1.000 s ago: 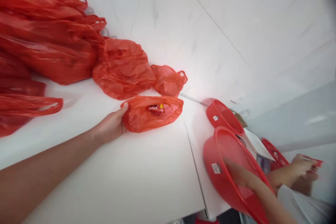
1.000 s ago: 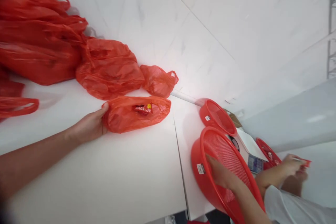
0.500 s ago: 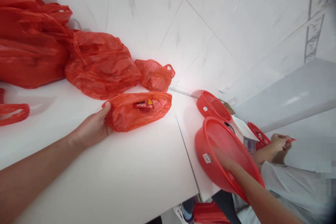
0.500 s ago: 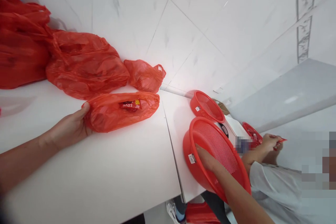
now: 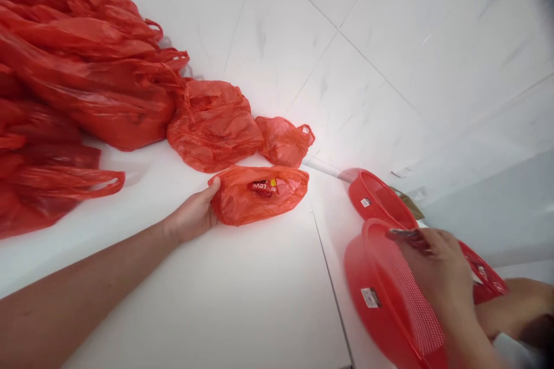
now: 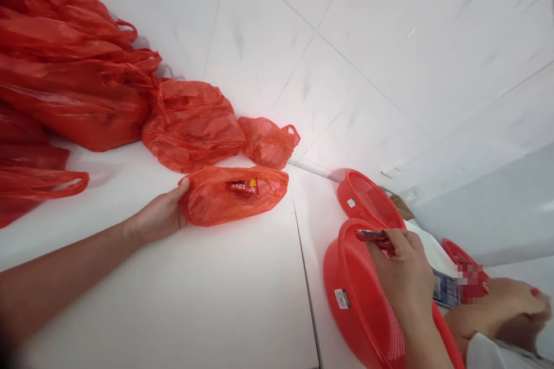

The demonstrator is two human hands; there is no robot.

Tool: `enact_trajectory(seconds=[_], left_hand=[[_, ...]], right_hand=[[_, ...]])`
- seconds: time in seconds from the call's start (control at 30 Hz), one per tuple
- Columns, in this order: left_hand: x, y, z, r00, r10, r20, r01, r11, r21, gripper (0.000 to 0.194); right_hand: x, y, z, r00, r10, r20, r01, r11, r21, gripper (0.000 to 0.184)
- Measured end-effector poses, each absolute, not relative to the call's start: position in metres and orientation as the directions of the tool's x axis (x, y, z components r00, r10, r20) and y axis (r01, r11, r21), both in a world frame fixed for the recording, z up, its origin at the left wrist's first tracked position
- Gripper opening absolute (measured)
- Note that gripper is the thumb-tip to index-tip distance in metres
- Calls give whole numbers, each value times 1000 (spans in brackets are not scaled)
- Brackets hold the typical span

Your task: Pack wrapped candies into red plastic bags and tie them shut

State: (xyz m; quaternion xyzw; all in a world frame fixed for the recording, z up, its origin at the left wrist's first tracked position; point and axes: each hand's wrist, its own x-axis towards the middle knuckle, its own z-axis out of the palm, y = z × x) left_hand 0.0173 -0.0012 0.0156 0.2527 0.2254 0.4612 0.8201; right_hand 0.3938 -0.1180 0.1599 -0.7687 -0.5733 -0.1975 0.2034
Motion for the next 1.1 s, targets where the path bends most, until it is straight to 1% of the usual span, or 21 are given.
enact_trajectory(seconds=[0.03, 0.07, 0.1, 0.13, 0.2, 0.27, 0.33, 0.37, 0.47, 0.5, 0.53, 0.63, 0.7, 0.73, 0.77, 0.83, 0.87, 0.93, 0.97, 1.03, 1.1], left_hand=[[17, -1, 15, 475, 871, -127, -647, 444, 621, 53], [17, -1, 14, 474, 872, -119, -652, 438, 619, 53], [17, 0, 13, 470, 875, -115, -656, 433, 618, 53], [17, 0, 13, 463, 879, -113, -662, 428, 616, 53], [17, 0, 13, 459, 880, -125, -664, 433, 609, 53], [17, -1, 15, 467, 874, -137, -662, 448, 601, 53], [17, -3, 18, 484, 867, -116, -664, 450, 597, 54], [16, -3, 19, 495, 863, -97, -664, 448, 599, 55], [15, -4, 21, 513, 857, -54, -667, 437, 604, 57], [15, -4, 21, 513, 857, -45, -671, 433, 602, 57], [14, -3, 20, 513, 858, -34, -677, 429, 598, 57], [13, 0, 17, 520, 854, -17, -683, 428, 592, 56], [13, 0, 15, 526, 849, -39, -670, 443, 596, 55], [13, 0, 14, 525, 850, -51, -664, 446, 601, 53], [13, -1, 13, 520, 852, -56, -659, 443, 608, 51], [12, -1, 12, 503, 863, -49, -654, 417, 631, 46], [11, -1, 13, 486, 873, -41, -653, 394, 647, 44], [10, 4, 19, 437, 899, -24, -648, 334, 685, 41], [11, 8, 24, 408, 913, -22, -637, 302, 709, 40], [15, 20, 41, 346, 937, -58, -583, 263, 768, 37], [22, 33, 66, 275, 956, -105, -505, 237, 830, 30]], right_hand=[[376, -117, 160, 209, 741, 638, 976, -194, -94, 16], [357, -115, 158, 133, 723, 678, 990, -59, -132, 16], [337, -111, 153, 63, 757, 650, 978, 83, -192, 17], [317, -104, 145, 14, 761, 649, 959, 174, -224, 15], [280, -83, 125, -88, 840, 536, 924, 269, -270, 8], [249, -56, 100, -171, 882, 439, 872, 343, -350, 8], [226, -27, 78, -212, 890, 404, 850, 372, -372, 9], [217, -13, 69, -204, 890, 407, 852, 366, -374, 15], [201, 15, 53, -201, 862, 466, 858, 384, -341, 44], [200, 20, 50, -192, 845, 499, 856, 393, -335, 49], [202, 22, 49, -172, 826, 537, 854, 396, -336, 49], [217, 21, 45, -22, 750, 661, 854, 358, -378, 44], [234, 20, 39, 134, 722, 678, 832, 290, -473, 49], [243, 21, 35, 223, 731, 645, 794, 247, -555, 53], [252, 22, 30, 320, 756, 571, 714, 204, -670, 59], [265, 29, 21, 473, 814, 336, 442, 111, -890, 70], [270, 33, 17, 504, 837, 216, 289, 72, -955, 74], [276, 44, 14, 490, 870, 50, 57, 25, -998, 75], [278, 48, 15, 463, 886, 10, -6, 15, -1000, 72], [281, 56, 23, 376, 926, -30, -93, 6, -996, 62], [284, 59, 37, 303, 952, -33, -166, 18, -986, 49]])
